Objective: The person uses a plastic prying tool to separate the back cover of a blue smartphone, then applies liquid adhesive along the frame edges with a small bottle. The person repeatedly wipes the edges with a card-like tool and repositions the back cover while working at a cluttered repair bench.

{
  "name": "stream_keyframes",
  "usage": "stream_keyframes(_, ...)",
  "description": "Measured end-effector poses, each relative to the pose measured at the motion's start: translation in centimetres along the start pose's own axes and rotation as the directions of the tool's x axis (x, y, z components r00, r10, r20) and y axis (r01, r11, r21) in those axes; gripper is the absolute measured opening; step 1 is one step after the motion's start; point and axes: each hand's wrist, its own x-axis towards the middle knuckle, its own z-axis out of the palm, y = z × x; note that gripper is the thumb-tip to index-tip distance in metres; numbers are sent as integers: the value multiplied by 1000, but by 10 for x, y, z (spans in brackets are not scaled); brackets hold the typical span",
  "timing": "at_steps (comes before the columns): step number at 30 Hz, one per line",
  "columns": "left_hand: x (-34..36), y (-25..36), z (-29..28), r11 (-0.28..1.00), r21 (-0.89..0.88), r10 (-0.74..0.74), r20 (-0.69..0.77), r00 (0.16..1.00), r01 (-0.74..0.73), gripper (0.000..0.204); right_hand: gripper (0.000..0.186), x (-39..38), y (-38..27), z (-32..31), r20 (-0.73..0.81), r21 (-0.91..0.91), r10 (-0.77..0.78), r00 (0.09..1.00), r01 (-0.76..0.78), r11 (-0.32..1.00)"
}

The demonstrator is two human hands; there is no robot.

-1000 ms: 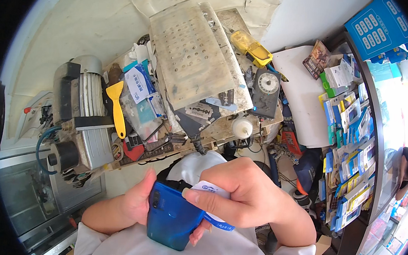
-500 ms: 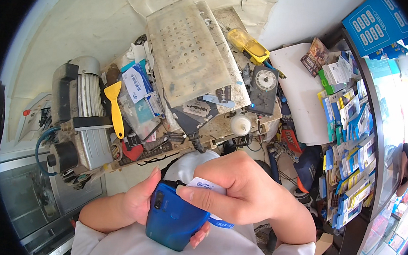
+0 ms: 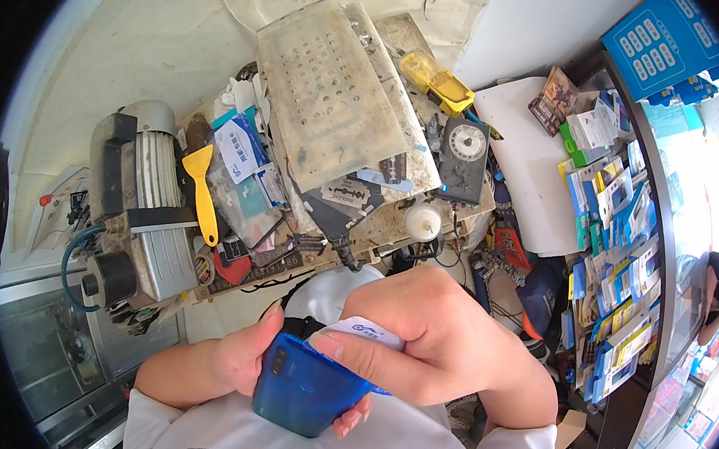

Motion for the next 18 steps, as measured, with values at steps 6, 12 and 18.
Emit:
stream_keyframes(6,-1,-3,-5,993,-90,77,74,994,-71,113,27,-1,4,-1,38,12,-57,998,56,998)
stream_keyframes(12,-2,1,-4,996,-71,56,65,996,-51,114,26,1,6,3,2,-38,-47,999,47,998)
stream_keyframes(18,-2,8,3,999,20,-28,-60,998,30,113,26,5,11,11,-38,-25,-38,999,37,999)
